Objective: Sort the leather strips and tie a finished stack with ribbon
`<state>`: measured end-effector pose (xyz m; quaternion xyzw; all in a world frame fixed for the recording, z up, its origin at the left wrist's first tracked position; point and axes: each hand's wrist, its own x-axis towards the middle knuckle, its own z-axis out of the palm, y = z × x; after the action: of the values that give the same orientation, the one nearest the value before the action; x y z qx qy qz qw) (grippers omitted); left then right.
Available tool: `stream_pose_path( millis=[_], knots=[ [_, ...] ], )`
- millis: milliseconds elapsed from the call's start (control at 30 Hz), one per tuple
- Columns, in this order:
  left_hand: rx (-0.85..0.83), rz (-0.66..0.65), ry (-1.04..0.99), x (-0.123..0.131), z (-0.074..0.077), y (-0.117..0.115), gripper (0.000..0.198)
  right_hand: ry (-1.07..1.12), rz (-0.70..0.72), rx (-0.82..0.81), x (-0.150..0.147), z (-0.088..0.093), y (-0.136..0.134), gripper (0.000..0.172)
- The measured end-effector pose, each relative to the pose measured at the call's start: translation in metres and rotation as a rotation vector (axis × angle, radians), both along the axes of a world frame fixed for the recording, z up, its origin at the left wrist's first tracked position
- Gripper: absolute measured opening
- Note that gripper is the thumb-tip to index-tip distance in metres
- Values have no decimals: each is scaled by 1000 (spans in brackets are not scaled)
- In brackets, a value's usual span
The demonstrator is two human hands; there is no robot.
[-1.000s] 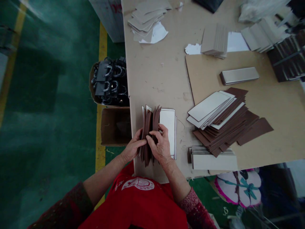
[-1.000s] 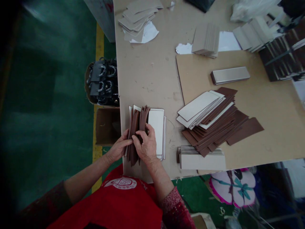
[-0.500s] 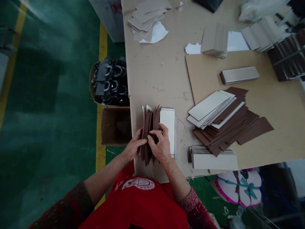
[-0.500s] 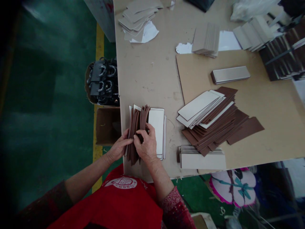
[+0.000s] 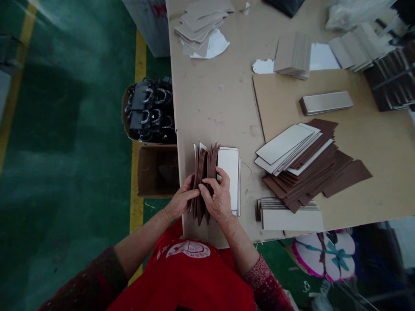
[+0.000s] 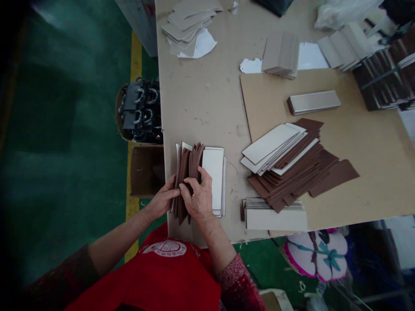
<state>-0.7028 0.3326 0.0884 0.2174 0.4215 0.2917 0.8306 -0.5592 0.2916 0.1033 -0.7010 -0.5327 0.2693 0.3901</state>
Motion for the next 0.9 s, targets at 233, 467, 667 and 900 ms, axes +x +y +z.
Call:
stream_pose_path(
  millis=[233, 467, 667, 900],
  knots=[
    [10, 3, -20, -1, 0, 0, 68, 29, -32, 5, 1, 2, 2, 13],
    [28, -4, -13, 0, 1, 0, 70, 55, -48, 0, 1, 0, 3, 12],
    [0, 25, -4, 1, 2, -1, 65, 86, -65, -31, 1, 2, 3, 12],
    [45, 1, 4, 0, -1, -1, 67, 56, -39, 16, 2, -1, 1, 24]
  ],
)
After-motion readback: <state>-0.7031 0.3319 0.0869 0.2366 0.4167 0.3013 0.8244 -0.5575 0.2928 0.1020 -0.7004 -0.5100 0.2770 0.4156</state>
